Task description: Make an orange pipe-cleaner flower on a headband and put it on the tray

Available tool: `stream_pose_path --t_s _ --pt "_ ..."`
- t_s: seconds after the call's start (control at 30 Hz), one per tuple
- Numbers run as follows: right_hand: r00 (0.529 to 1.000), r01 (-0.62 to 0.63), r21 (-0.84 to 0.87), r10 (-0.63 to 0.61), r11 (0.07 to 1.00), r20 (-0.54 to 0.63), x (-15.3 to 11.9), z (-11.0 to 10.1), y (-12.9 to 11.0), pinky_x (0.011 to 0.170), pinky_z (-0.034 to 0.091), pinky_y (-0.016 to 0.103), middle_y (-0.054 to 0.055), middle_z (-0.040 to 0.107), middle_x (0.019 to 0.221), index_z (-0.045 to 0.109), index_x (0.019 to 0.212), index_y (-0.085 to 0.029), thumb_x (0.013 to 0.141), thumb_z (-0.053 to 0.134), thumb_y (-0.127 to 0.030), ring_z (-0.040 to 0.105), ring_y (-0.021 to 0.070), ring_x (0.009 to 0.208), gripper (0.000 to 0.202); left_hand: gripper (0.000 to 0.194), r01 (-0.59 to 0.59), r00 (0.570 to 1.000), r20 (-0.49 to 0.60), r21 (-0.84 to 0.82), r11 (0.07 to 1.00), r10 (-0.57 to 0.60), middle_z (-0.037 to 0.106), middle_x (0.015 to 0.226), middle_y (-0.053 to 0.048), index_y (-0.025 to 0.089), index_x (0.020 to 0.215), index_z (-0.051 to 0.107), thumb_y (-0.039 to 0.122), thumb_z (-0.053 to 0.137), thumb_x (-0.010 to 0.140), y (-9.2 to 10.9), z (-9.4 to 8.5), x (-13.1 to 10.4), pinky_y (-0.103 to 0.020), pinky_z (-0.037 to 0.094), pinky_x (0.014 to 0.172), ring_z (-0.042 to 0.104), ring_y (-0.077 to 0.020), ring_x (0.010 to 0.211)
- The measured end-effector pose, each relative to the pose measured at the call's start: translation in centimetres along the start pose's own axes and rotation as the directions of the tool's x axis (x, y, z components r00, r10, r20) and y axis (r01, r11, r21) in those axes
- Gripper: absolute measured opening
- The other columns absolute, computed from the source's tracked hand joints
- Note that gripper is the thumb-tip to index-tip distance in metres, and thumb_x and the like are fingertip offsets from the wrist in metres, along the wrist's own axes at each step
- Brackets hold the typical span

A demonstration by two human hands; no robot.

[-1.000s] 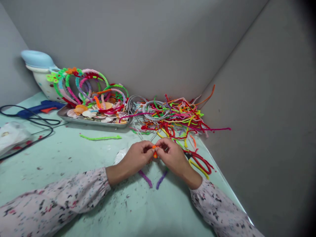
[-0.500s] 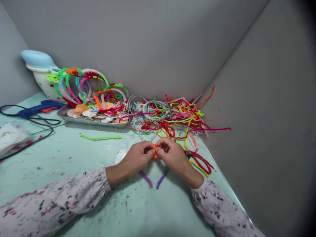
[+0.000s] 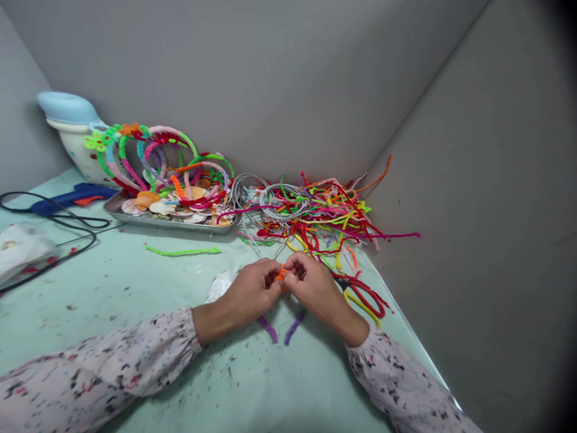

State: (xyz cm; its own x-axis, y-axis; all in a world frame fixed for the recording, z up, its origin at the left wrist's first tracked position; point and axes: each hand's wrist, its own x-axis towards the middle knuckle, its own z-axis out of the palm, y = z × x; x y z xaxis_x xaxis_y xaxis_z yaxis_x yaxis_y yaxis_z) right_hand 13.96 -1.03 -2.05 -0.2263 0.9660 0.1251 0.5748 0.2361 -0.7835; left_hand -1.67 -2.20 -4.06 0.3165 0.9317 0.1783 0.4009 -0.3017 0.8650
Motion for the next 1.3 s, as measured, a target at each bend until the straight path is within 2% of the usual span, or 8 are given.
stream_pose_path --t_s 0.17,0.3,0.63,0.8,0.9,1.03,1.1,1.3 --pt "0.982 -0.109 0.277 0.062 0.955 0.176 0.6 -0.7 0.5 0.052 0.039 0.022 -0.003 0.055 0.066 0.057 0.08 -0.018 0.071 0.053 -0.021 0.05 0.0107 0.057 0.01 0.02 0.085 0.996 0.022 -0.138 0.987 -0.083 0.064 0.074 -0.002 0.017 0.088 0.064 0.02 0.047 0.079 -0.4 0.1 0.2 -0.023 0.039 0.058 0.055 -0.0138 0.065" --pt "0.974 -0.133 0.33 0.062 0.934 0.217 0.8 -1.0 0.7 0.051 0.038 0.021 -0.004 0.055 0.066 0.058 0.082 -0.018 0.071 0.052 -0.02 0.049 0.0099 0.055 0.013 0.019 0.117 0.993 0.04 -0.187 0.975 -0.111 0.063 0.071 -0.001 0.017 0.088 0.064 0.021 0.048 0.078 -0.4 0.1 0.3 -0.022 0.039 0.056 0.055 -0.0134 0.063" --pt "0.986 -0.119 0.217 0.089 0.969 0.141 0.5 -0.1 0.8 0.054 0.039 0.023 -0.003 0.055 0.065 0.055 0.079 -0.018 0.069 0.055 -0.021 0.05 0.0113 0.059 0.01 0.019 0.09 0.995 0.042 -0.108 0.99 -0.086 0.065 0.077 -0.002 0.017 0.087 0.064 0.021 0.048 0.078 -0.2 0.1 0.1 -0.021 0.039 0.057 0.055 -0.0132 0.065" --pt "0.979 -0.106 0.26 0.055 0.96 0.196 0.6 -0.5 1.0 0.056 0.041 0.023 -0.002 0.057 0.068 0.056 0.081 -0.018 0.072 0.055 -0.022 0.052 0.012 0.062 0.01 0.019 0.113 0.993 0.055 -0.144 0.983 -0.106 0.065 0.073 -0.001 0.016 0.085 0.064 0.022 0.047 0.079 -0.2 0.1 0.3 -0.022 0.039 0.057 0.055 -0.0131 0.064" --pt "0.981 -0.02 0.228 -0.025 0.973 0.193 0.6 -0.9 0.9 0.058 0.043 0.024 -0.001 0.059 0.073 0.057 0.087 -0.018 0.076 0.053 -0.021 0.054 0.0121 0.064 0.013 0.019 0.123 0.992 0.06 -0.161 0.979 -0.114 0.063 0.07 -0.001 0.016 0.084 0.063 0.023 0.047 0.079 -0.4 0.2 0.4 -0.022 0.039 0.057 0.054 -0.0132 0.062" --pt "0.976 0.199 -0.055 -0.193 0.978 0.106 0.4 -1.1 0.4 0.063 0.042 0.025 0.001 0.062 0.078 0.06 0.09 -0.018 0.075 0.055 -0.016 0.055 0.0135 0.07 0.016 0.019 0.11 0.993 0.062 -0.13 0.985 -0.102 0.063 0.069 0.0 0.017 0.083 0.064 0.02 0.046 0.077 -0.5 0.3 0.4 -0.021 0.038 0.056 0.053 -0.0127 0.061" --pt "0.97 0.239 -0.146 -0.228 0.96 0.083 0.3 -1.0 0.2 0.064 0.041 0.026 0.002 0.062 0.078 0.061 0.086 -0.018 0.073 0.055 -0.013 0.055 0.0141 0.071 0.015 0.019 0.104 0.994 0.058 -0.114 0.988 -0.097 0.064 0.07 0.0 0.017 0.083 0.064 0.018 0.046 0.076 -0.4 0.3 0.4 -0.021 0.037 0.055 0.053 -0.0122 0.061" --pt "0.99 0.108 -0.065 -0.102 0.992 0.093 0.4 -0.6 0.5 0.06 0.041 0.025 0.0 0.061 0.073 0.059 0.081 -0.018 0.073 0.052 -0.012 0.053 0.0125 0.064 0.012 0.019 0.111 0.993 0.057 -0.116 0.987 -0.105 0.065 0.071 -0.001 0.017 0.082 0.065 0.019 0.047 0.075 -0.2 0.1 0.3 -0.021 0.037 0.055 0.053 -0.0127 0.062"
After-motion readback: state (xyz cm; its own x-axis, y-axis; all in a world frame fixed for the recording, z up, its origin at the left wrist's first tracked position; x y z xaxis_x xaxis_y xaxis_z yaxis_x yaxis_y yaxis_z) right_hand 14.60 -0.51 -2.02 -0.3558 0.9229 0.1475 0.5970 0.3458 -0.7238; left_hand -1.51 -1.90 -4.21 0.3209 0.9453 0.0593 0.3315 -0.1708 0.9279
